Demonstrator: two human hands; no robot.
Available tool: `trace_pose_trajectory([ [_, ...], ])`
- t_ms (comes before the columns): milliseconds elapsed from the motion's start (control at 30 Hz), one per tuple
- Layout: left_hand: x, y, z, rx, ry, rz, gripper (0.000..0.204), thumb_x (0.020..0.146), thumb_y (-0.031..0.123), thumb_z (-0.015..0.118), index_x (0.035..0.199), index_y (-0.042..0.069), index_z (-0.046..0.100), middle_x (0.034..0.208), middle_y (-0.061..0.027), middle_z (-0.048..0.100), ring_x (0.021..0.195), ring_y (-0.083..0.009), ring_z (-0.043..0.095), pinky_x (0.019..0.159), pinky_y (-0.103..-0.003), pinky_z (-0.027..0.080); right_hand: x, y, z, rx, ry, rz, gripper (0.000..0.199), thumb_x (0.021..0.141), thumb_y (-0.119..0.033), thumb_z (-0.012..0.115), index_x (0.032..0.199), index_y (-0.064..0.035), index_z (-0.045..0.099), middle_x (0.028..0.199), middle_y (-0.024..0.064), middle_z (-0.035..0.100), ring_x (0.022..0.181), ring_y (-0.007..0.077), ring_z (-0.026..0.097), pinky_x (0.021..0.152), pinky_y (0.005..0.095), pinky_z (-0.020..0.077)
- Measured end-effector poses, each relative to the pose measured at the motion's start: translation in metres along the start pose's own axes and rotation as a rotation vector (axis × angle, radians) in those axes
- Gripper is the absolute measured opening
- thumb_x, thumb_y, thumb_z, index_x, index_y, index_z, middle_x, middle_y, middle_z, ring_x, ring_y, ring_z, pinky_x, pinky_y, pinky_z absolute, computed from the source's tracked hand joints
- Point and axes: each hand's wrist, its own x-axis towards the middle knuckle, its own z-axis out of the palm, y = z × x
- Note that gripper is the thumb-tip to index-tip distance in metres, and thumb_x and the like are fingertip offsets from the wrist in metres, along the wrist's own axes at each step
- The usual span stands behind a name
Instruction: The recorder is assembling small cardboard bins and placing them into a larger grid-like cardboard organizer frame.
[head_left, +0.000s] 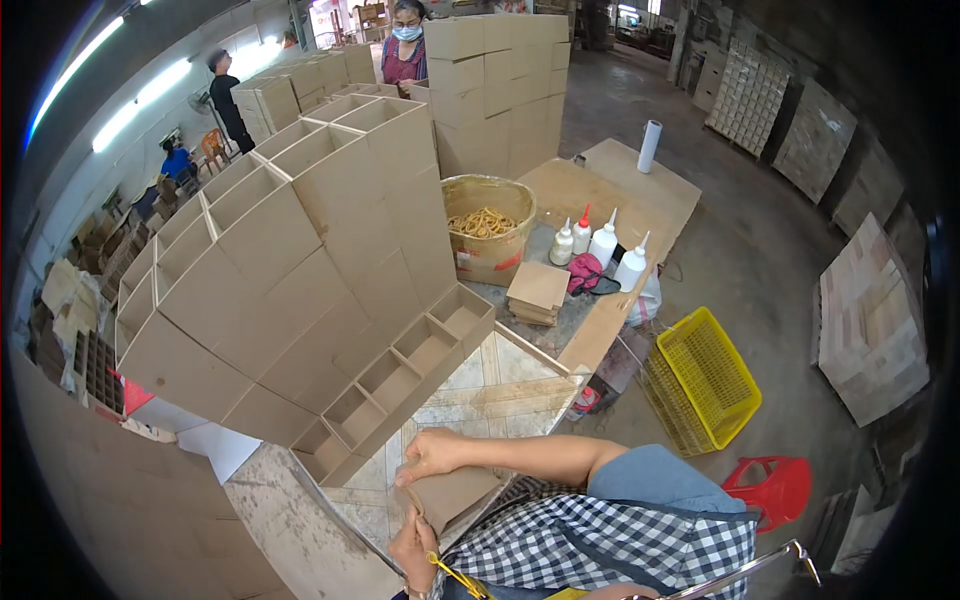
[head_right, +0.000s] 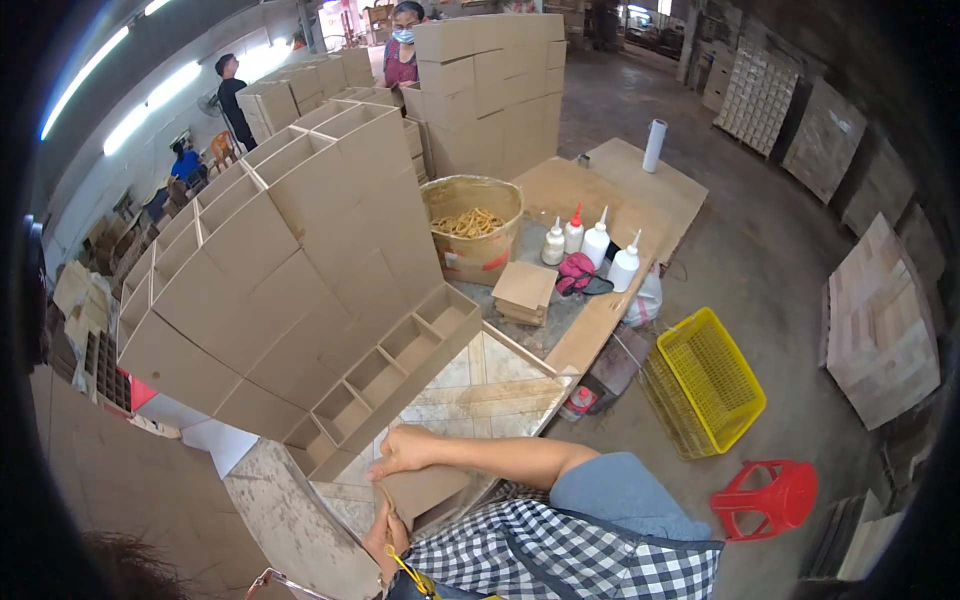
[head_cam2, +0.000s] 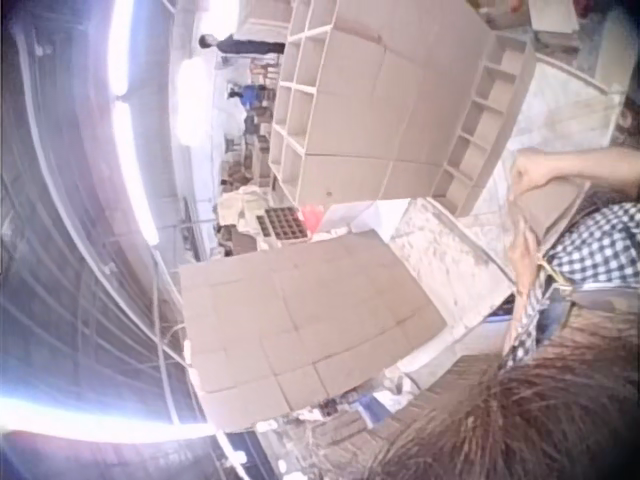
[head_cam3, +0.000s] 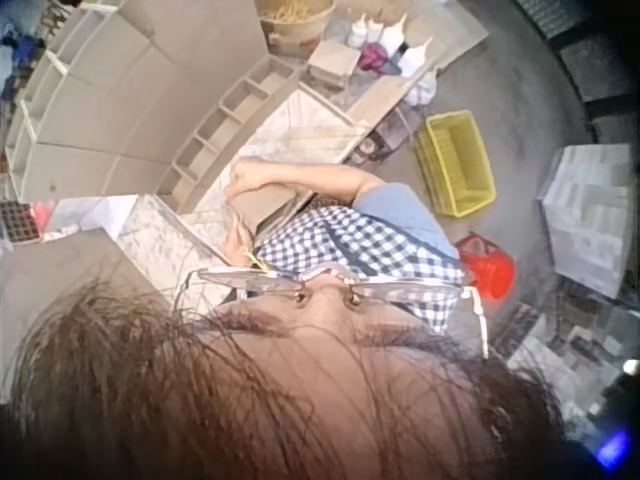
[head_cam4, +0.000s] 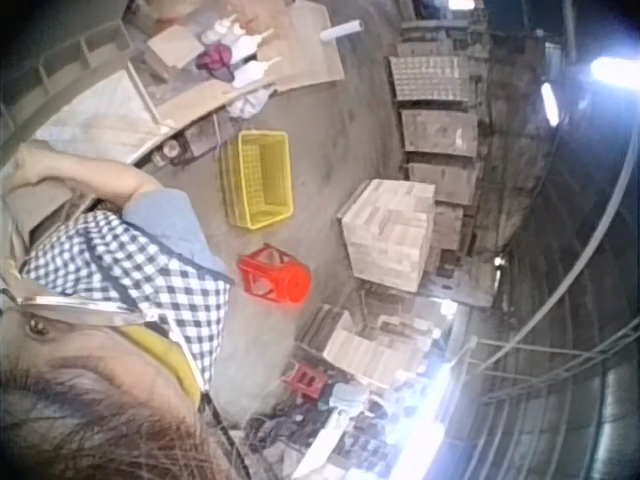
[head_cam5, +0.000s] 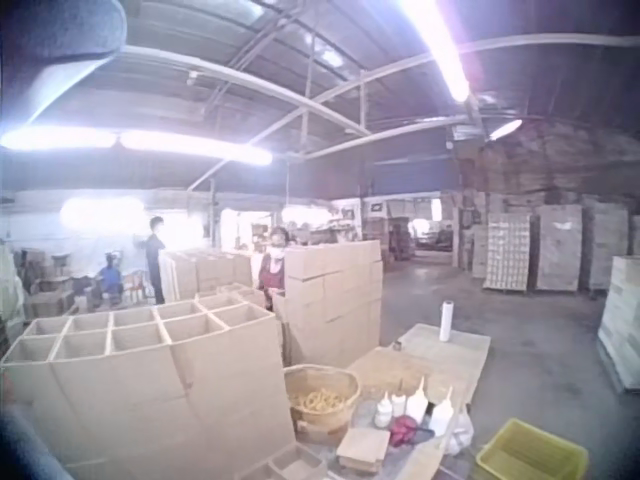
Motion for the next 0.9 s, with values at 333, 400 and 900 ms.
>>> trace_pose_trajectory([
  [333,-0.011,0.015,-0.019,-0.332,-0.447,-0.245,0.008,0.085,0.009,0.058,0.087,0.003,0.061,0.065,-0.0087,0.059,0.055,-0.0152,0.057,0.052,-0.028,0.044,-0.019,0.036,0.028,0.212,0.091,0.089,0.058,0.066,-0.058,0.069,0.049,-0.0049,0.052,0.042,0.0034,0.041,0.043,0.0120,0.038,0.042,0.0320,0.0326],
  [400,-0.006,0.014,-0.026,-0.423,-0.665,-0.290,0.008,0.087,0.007,0.054,0.090,0.002,0.060,0.069,-0.0077,0.059,0.061,-0.0139,0.055,0.056,-0.027,0.043,-0.019,0.034,0.009,0.104,0.051,0.071,0.054,0.066,-0.057,0.069,0.055,-0.0054,0.059,0.047,0.0054,0.050,0.047,0.0122,0.047,0.046,0.0311,0.0382],
  [900,-0.054,-0.083,0.011,-1.075,0.050,-1.099,0.027,0.093,0.027,0.044,0.072,0.010,0.046,0.058,-0.0016,0.047,0.047,-0.0123,0.047,0.042,-0.027,0.041,-0.071,0.148,-0.100,-0.657,0.284,-0.143,0.015,0.066,-0.004,0.059,0.079,-0.0108,0.058,0.081,0.0049,0.056,0.086,0.0235,0.054,0.073,0.0361,0.0392],
])
